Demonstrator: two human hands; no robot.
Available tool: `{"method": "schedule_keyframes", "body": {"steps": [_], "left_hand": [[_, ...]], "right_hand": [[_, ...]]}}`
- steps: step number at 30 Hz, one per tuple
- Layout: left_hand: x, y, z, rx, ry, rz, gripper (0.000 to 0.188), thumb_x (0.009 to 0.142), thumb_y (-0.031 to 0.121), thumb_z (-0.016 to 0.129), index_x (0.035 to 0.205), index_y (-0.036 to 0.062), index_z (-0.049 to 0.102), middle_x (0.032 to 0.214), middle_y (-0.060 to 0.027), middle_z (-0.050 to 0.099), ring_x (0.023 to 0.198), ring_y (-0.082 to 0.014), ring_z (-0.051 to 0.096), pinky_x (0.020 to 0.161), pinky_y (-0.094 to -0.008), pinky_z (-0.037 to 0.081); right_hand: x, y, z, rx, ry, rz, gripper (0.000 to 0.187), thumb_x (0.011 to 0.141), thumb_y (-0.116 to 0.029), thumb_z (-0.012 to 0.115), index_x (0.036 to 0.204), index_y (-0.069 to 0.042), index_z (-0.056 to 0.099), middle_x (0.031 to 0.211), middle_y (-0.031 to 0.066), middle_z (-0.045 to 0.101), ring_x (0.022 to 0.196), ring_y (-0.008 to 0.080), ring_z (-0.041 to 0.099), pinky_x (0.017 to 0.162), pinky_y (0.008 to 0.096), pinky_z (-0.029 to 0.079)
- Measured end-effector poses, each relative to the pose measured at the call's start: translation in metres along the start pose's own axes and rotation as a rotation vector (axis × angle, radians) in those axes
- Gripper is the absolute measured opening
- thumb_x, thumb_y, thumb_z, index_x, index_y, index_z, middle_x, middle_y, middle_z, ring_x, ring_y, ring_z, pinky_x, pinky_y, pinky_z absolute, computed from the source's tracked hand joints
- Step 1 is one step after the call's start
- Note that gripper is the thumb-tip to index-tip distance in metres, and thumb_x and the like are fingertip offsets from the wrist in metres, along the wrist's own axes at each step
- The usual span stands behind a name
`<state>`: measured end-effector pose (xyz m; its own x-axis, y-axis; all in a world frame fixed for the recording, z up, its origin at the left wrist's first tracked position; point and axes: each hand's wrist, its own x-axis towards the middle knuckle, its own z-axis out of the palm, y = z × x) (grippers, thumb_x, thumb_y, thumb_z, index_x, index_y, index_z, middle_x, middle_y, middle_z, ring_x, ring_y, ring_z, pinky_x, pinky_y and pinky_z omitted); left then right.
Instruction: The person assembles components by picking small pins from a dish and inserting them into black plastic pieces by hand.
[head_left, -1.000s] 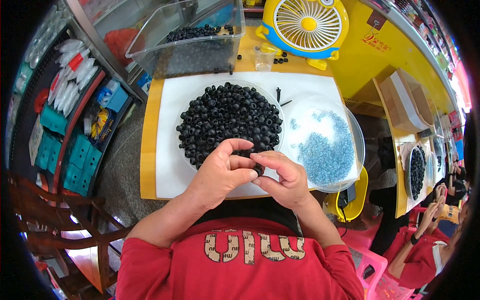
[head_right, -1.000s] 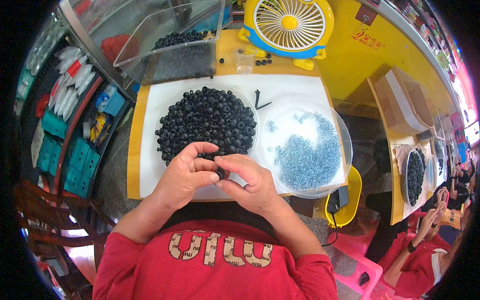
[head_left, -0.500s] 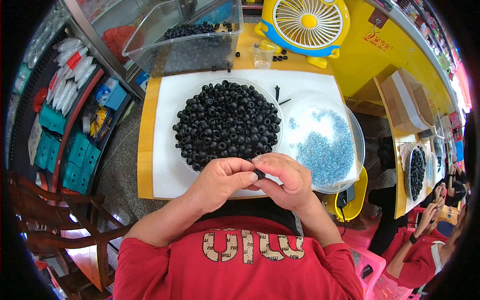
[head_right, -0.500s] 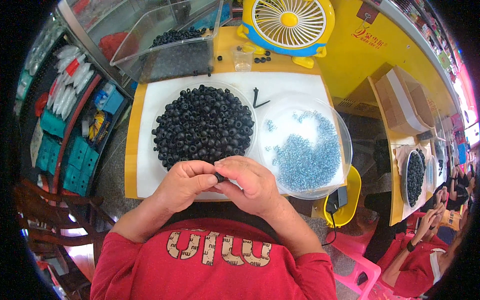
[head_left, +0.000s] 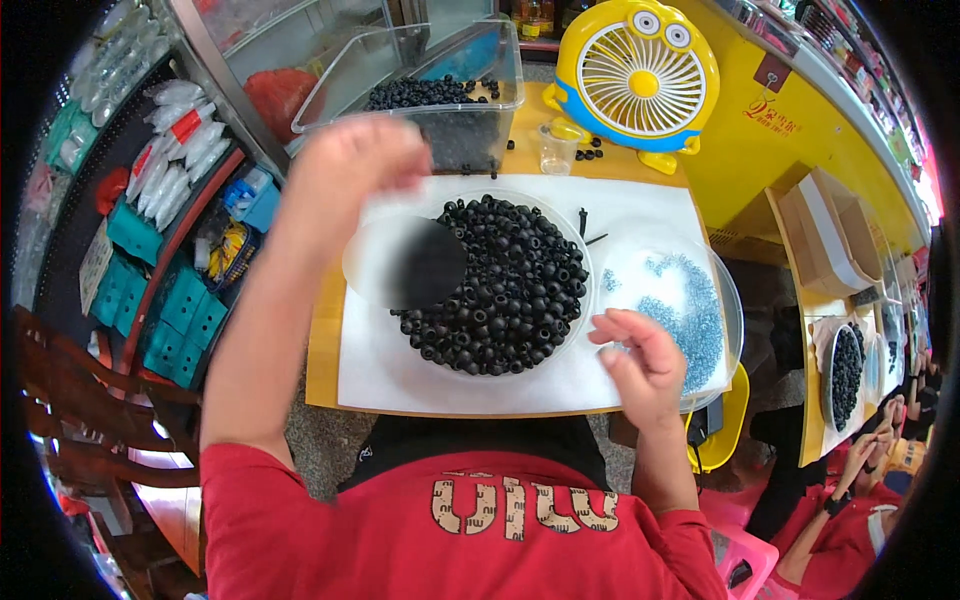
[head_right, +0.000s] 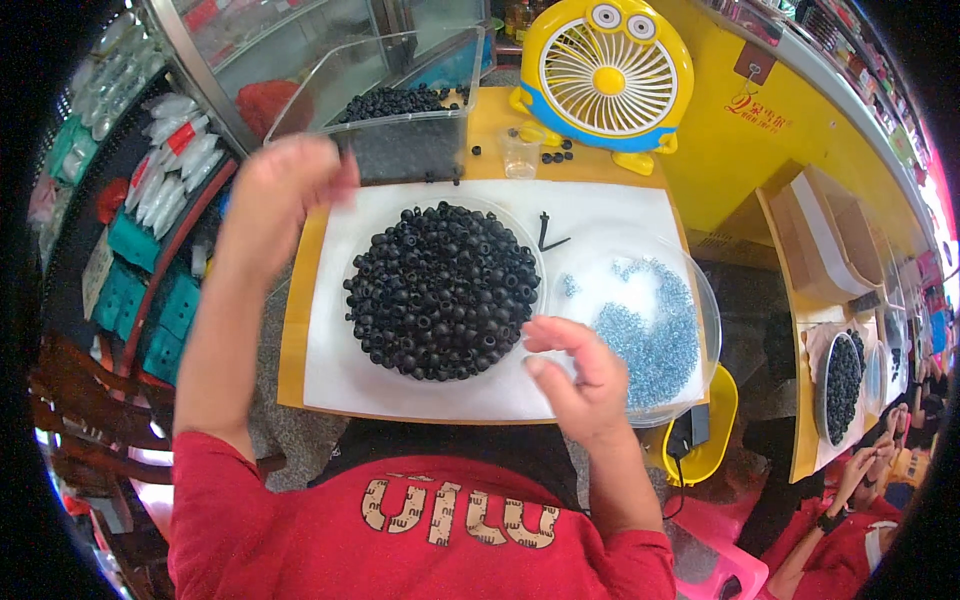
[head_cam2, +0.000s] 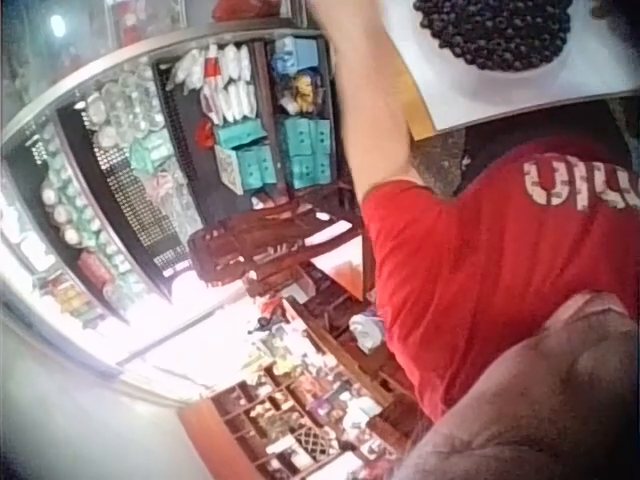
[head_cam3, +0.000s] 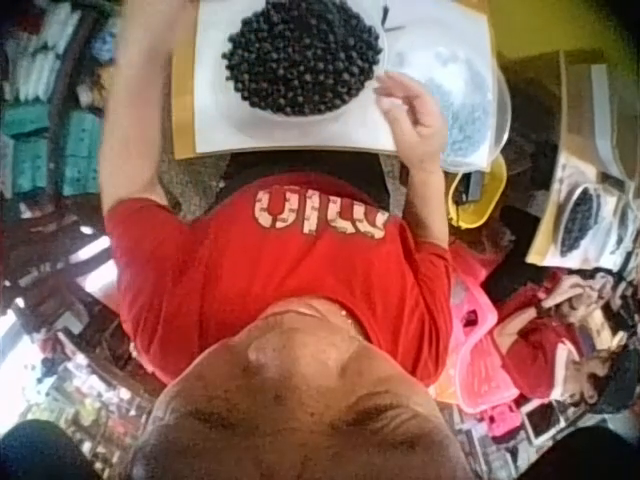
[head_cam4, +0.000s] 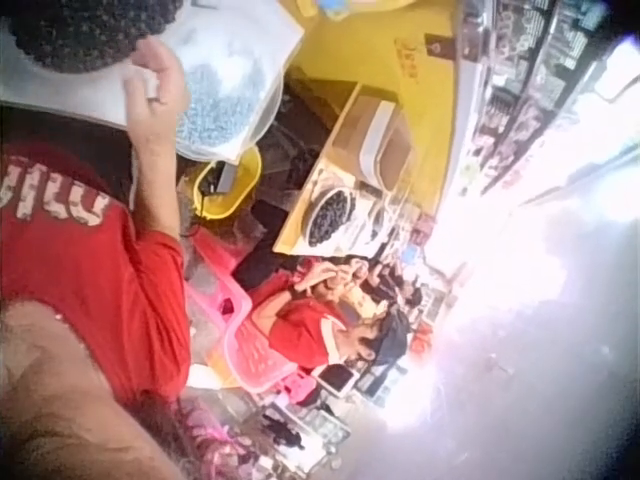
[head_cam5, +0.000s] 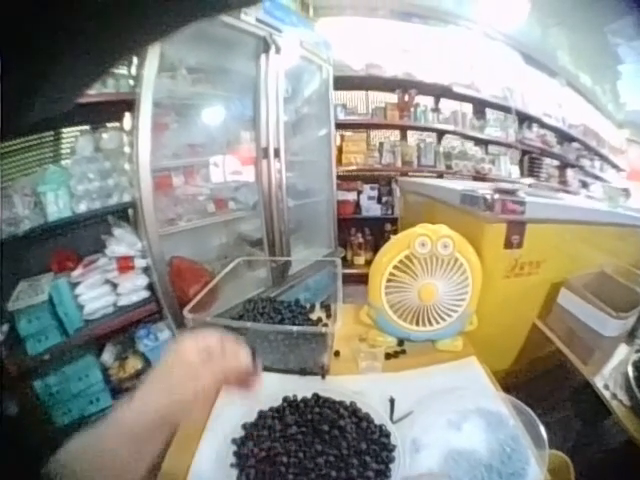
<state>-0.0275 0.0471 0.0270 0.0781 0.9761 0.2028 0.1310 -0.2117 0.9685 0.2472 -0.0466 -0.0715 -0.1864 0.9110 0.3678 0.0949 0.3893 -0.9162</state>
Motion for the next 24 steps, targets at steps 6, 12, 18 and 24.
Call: {"method": "schedule_keyframes", "body": {"steps": [6, 12, 18, 24], "left_hand": [[0.036, -0.010, -0.017, 0.297, 0.085, -0.018, 0.029, 0.077, 0.020, 0.058, 0.099, 0.0022, 0.056, 0.082, -0.0017, 0.057, 0.075, -0.0078, 0.053, 0.064, -0.0217, 0.044], [-0.013, -0.061, 0.040, 0.987, -0.333, 0.101, 0.016, 0.072, 0.014, 0.055, 0.086, 0.0072, 0.060, 0.078, -0.0118, 0.058, 0.072, -0.0256, 0.057, 0.066, -0.0363, 0.046], [-0.013, -0.069, 0.043, 1.160, -0.351, 0.081, 0.016, 0.069, 0.010, 0.057, 0.085, 0.0056, 0.056, 0.081, -0.0131, 0.055, 0.078, -0.0287, 0.054, 0.070, -0.0360, 0.043], [-0.023, -0.050, 0.047, -0.027, -0.255, -0.328, 0.013, 0.071, -0.002, 0.055, 0.083, 0.0001, 0.054, 0.080, -0.0055, 0.054, 0.067, -0.0114, 0.055, 0.056, -0.0215, 0.048]], "right_hand": [[-0.004, 0.006, -0.018, 0.101, 0.133, 0.100, 0.023, 0.075, 0.006, 0.053, 0.099, 0.003, 0.053, 0.091, 0.0108, 0.059, 0.082, 0.0140, 0.057, 0.073, 0.0250, 0.046], [-0.008, 0.011, -0.040, 0.057, 0.208, 0.215, 0.018, 0.077, 0.003, 0.053, 0.094, 0.003, 0.056, 0.085, 0.0082, 0.060, 0.078, 0.0113, 0.056, 0.070, 0.0229, 0.046], [0.001, 0.016, -0.071, -0.090, 0.362, 0.260, 0.013, 0.077, -0.002, 0.054, 0.088, 0.001, 0.058, 0.079, 0.0051, 0.061, 0.073, 0.0096, 0.056, 0.067, 0.0213, 0.044], [0.016, 0.023, -0.077, -0.612, 0.190, 0.212, 0.012, 0.075, -0.004, 0.057, 0.086, 0.001, 0.059, 0.075, 0.0019, 0.061, 0.071, 0.0075, 0.055, 0.064, 0.0201, 0.043]]}}
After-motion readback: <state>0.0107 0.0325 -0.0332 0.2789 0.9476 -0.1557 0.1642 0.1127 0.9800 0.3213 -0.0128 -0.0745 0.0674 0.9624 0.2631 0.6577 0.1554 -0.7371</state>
